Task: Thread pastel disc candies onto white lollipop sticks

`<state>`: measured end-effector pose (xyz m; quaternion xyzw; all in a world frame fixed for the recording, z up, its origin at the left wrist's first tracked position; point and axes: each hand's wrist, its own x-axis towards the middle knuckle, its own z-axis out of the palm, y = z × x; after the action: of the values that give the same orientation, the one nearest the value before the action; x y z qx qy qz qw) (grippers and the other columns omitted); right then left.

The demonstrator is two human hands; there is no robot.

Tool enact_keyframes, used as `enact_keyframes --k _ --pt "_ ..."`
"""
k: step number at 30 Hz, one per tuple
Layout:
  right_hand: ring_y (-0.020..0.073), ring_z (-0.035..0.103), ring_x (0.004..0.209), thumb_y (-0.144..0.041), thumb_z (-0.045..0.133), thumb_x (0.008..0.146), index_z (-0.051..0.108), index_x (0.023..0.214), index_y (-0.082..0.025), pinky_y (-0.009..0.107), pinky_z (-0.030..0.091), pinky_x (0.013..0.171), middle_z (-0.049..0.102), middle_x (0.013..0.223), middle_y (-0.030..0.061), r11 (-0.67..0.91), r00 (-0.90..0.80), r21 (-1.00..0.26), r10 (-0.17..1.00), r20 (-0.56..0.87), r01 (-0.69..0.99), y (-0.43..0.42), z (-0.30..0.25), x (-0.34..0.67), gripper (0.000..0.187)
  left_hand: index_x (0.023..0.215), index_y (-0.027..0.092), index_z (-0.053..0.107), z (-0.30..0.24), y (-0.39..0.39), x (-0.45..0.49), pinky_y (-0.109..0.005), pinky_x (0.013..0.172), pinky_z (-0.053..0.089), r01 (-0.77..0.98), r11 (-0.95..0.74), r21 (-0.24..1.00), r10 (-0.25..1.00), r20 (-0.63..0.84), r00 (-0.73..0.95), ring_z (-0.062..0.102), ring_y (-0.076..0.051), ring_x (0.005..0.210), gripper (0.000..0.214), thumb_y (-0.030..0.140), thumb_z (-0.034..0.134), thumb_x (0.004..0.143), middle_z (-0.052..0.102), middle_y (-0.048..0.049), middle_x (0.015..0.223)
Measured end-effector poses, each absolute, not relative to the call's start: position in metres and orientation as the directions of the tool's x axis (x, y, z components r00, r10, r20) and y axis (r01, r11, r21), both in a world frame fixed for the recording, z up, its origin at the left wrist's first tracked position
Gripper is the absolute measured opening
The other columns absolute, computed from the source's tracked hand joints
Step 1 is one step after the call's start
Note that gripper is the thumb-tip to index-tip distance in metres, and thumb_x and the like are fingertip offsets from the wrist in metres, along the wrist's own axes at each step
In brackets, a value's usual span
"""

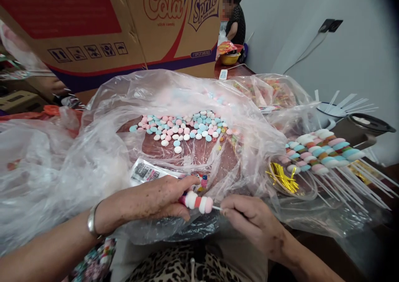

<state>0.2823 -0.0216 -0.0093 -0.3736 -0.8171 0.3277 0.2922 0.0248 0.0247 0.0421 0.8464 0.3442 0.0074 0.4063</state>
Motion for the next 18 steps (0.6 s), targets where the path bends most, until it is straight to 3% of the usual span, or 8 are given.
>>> enact_keyframes --k 4,8,11,14,18 --pt "0.009 0.04 0.053 -0.026 0.047 0.094 0.056 0.07 -0.019 0.02 0.033 0.05 0.043 0.057 -0.0051 0.251 -0.474 -0.889 0.88 0.044 0.383 -0.02 -0.003 0.287 0.027 0.14 0.024 0.038 0.054 0.022 0.024 -0.029 0.073 0.041 0.647 -0.536 0.543 0.623 -0.263 0.737 0.062 -0.027 0.092 0.069 0.049 0.07 0.085 0.066 -0.0053 0.105" --pt "0.0089 0.039 0.052 -0.026 0.048 0.093 0.057 0.068 -0.019 0.02 0.032 0.048 0.043 0.055 -0.0052 0.215 -0.449 -0.896 0.893 0.02 0.388 -0.019 -0.005 0.285 0.027 0.137 0.021 0.041 0.057 0.021 0.022 -0.032 0.076 0.041 0.703 -0.557 0.442 0.682 -0.239 0.691 0.061 -0.031 0.098 0.07 0.03 0.077 0.078 0.064 -0.0079 0.112" --pt "0.0095 0.045 0.054 -0.02 0.048 0.092 0.059 0.07 -0.018 0.021 0.035 0.05 0.05 0.058 -0.0039 0.379 -0.501 -0.836 0.853 0.149 0.398 -0.017 -0.007 0.283 0.025 0.115 0.02 0.055 0.054 0.024 0.021 -0.03 0.064 0.037 0.75 -0.509 0.423 0.712 -0.284 0.643 0.06 -0.025 0.08 0.043 0.022 0.073 0.075 0.065 -0.0037 0.091" --pt "0.012 0.048 0.058 -0.013 0.047 0.093 0.063 0.078 -0.018 0.024 0.038 0.054 0.058 0.062 -0.0006 0.662 -0.592 -0.644 0.711 0.379 0.384 -0.014 -0.007 0.283 0.023 0.083 0.022 0.058 0.052 0.03 0.021 -0.028 0.055 0.03 0.728 -0.458 0.51 0.685 -0.318 0.655 0.052 -0.018 0.064 0.014 0.022 0.069 0.075 0.06 0.0013 0.073" --pt "0.014 0.044 0.057 -0.009 0.046 0.093 0.065 0.08 -0.018 0.028 0.037 0.056 0.059 0.06 0.0008 0.846 -0.63 -0.37 0.534 0.564 0.385 -0.01 -0.005 0.282 0.024 0.08 0.023 0.059 0.051 0.033 0.021 -0.027 0.055 0.03 0.691 -0.413 0.594 0.619 -0.373 0.691 0.052 -0.016 0.065 0.014 0.022 0.071 0.075 0.06 0.0031 0.074"
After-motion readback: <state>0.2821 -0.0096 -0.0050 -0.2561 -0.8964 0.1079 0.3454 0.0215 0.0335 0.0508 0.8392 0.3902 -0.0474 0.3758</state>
